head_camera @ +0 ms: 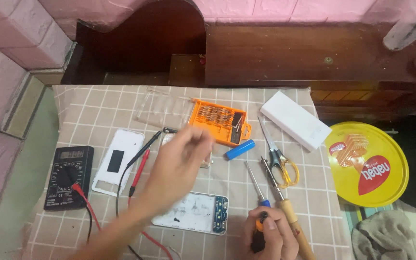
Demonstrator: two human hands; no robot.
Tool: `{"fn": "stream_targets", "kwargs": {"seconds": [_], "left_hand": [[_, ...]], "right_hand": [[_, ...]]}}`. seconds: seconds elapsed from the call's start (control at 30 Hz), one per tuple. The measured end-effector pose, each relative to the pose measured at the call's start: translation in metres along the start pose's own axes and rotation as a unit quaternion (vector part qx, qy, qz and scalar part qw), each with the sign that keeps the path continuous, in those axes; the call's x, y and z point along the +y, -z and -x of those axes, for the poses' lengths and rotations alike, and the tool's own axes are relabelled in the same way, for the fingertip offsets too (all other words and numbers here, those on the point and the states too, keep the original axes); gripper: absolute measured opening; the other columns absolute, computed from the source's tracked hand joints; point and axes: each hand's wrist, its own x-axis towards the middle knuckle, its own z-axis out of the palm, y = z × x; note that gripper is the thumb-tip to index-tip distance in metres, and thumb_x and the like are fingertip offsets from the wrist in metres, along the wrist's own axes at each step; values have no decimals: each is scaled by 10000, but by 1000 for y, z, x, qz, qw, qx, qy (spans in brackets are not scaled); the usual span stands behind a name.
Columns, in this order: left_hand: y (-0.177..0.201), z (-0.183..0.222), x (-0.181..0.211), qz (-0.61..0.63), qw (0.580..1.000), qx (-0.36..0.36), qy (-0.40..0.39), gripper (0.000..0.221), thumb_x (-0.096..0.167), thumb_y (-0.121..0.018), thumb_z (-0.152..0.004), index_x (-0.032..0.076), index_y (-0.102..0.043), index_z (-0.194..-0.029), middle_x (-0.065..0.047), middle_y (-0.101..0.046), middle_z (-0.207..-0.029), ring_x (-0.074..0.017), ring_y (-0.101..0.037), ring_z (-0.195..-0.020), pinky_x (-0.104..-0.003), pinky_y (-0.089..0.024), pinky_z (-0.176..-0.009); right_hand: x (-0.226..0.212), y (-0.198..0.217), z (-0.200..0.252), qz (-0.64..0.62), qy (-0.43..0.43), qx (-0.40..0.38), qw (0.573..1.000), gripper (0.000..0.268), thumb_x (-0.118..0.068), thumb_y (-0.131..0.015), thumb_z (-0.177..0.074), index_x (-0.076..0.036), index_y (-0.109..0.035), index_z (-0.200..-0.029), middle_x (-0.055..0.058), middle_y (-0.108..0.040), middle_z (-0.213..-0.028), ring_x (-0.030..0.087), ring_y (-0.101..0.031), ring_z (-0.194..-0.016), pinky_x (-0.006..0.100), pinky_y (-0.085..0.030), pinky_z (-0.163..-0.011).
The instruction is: Testing and disassembling a printed circuit board using a multimeter and screwdriver on a makeshift workbench.
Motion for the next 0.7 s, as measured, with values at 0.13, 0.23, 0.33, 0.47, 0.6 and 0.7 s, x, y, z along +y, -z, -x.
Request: {"fn": "stream_targets", "kwargs": {"seconds": [0.13, 0.23, 0.33, 0.47, 0.6, 0.7], "left_hand": [[-9, 60, -5, 66, 986, 59, 144, 90, 34, -616, -933, 29, -652, -1015, -107, -736, -895, -150, -680, -762, -286, -592, -657], [-21, 92, -26, 186, 961, 105, 177, 171, -10, -639, -906, -34, -665, -1073, -146, -749, -875, -200, -705, -803, -319, -603, -758], [-27, 106, -34, 216, 950, 124, 190, 333, -39, -656, -864, -20, -619, -1195, -177, -785, -952, -210, -746, -839, -318, -627, -767], [-32, 119, -25, 191, 964, 93, 158, 405, 27, -653, -863, 47, -554, -1255, -157, -807, -969, -187, -778, -849, -322, -646, -785], [-32, 119, -20, 152, 980, 79, 96, 331, 127, -659, -905, 66, -554, -1213, -139, -812, -944, -184, -779, -839, -328, -652, -745], [-34, 117, -19, 126, 986, 92, 59, 301, 172, -661, -925, 42, -554, -1175, -138, -807, -910, -179, -762, -796, -339, -669, -752]], "right_hand": [[17, 4, 12, -15, 58, -49, 997, 319, -178, -446, -989, -7, -715, -981, 55, -592, -436, 125, -449, -313, 262, -345, -330], [23, 6, 27, -5, -71, -42, 997, 279, -102, -540, -960, 38, -779, -927, 160, -690, -566, 188, -528, -407, 302, -380, -417], [32, 3, 32, 52, 35, -70, 996, 181, -43, -629, -876, -17, -797, -940, 82, -788, -712, 121, -647, -538, 234, -516, -502], [23, -2, 33, 34, 100, -110, 988, 149, -64, -692, -822, -5, -781, -925, 99, -848, -736, 105, -729, -592, 214, -578, -585], [6, 2, 27, 86, 151, -154, 973, 166, -109, -751, -809, -39, -768, -958, 82, -835, -718, 70, -668, -511, 168, -513, -484], [0, 3, 25, 156, 166, -158, 961, 187, -154, -803, -771, -106, -786, -950, 38, -843, -672, 48, -638, -439, 167, -462, -434]]}}
